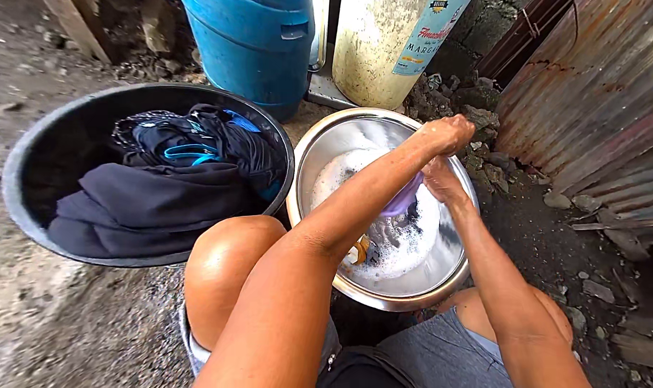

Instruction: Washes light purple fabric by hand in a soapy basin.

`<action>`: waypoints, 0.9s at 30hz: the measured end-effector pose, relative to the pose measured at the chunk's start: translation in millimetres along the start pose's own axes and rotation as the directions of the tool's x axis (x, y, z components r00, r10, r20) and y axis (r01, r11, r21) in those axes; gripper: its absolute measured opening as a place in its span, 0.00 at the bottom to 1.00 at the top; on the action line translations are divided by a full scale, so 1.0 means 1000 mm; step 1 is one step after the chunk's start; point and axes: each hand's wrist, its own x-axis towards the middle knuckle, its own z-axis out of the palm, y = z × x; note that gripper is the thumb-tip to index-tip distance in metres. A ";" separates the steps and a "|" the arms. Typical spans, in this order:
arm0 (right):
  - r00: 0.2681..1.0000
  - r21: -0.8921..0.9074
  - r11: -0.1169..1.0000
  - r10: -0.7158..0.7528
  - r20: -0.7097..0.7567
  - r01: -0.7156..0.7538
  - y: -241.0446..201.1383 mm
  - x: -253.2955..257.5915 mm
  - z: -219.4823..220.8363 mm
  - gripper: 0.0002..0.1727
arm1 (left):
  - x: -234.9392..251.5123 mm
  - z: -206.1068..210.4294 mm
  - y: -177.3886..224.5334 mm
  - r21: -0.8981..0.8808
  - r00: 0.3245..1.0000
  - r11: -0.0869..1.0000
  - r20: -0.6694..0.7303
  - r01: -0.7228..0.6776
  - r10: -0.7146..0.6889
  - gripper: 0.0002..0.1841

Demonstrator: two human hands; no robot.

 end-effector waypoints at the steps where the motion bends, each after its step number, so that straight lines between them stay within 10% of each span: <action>1: 0.998 0.119 0.991 0.064 0.006 -0.064 0.013 0.000 0.006 0.20 | 0.005 0.009 -0.008 -0.029 1.000 1.000 0.011 -0.006 0.006 0.09; 5: 0.961 0.337 0.900 0.245 0.130 -0.275 0.019 0.006 0.004 0.27 | 0.000 0.036 -0.057 -0.496 0.943 0.867 -0.306 -0.041 -0.131 0.14; 7: 0.966 0.410 0.879 0.186 0.178 -0.245 0.011 0.007 -0.004 0.33 | -0.024 0.069 -0.086 -0.779 0.741 0.625 -0.443 -0.040 -0.504 0.18; 9: 0.979 0.419 0.894 0.086 0.184 -0.157 -0.002 0.007 -0.009 0.39 | -0.051 0.119 -0.111 -0.917 0.478 0.386 -0.294 0.103 -0.828 0.26; 11: 0.988 0.423 0.903 0.002 0.154 -0.067 -0.017 0.004 -0.010 0.43 | -0.068 0.171 -0.124 -0.963 0.395 0.112 -0.006 0.247 -0.919 0.38; 14: 0.979 0.503 0.858 -0.174 0.103 0.100 -0.035 0.007 -0.014 0.49 | -0.067 0.209 -0.120 -0.946 0.533 -0.192 0.307 0.261 -0.788 0.53; 19: 0.927 0.634 0.728 -0.373 0.046 0.262 -0.053 0.004 -0.032 0.53 | -0.058 0.193 -0.110 -0.956 0.854 -0.265 0.244 0.130 -0.460 0.52; 27: 0.896 0.606 0.702 -0.442 -0.039 0.373 -0.072 -0.003 -0.057 0.51 | -0.052 0.150 -0.093 -0.986 0.947 -0.088 -0.107 -0.140 -0.303 0.27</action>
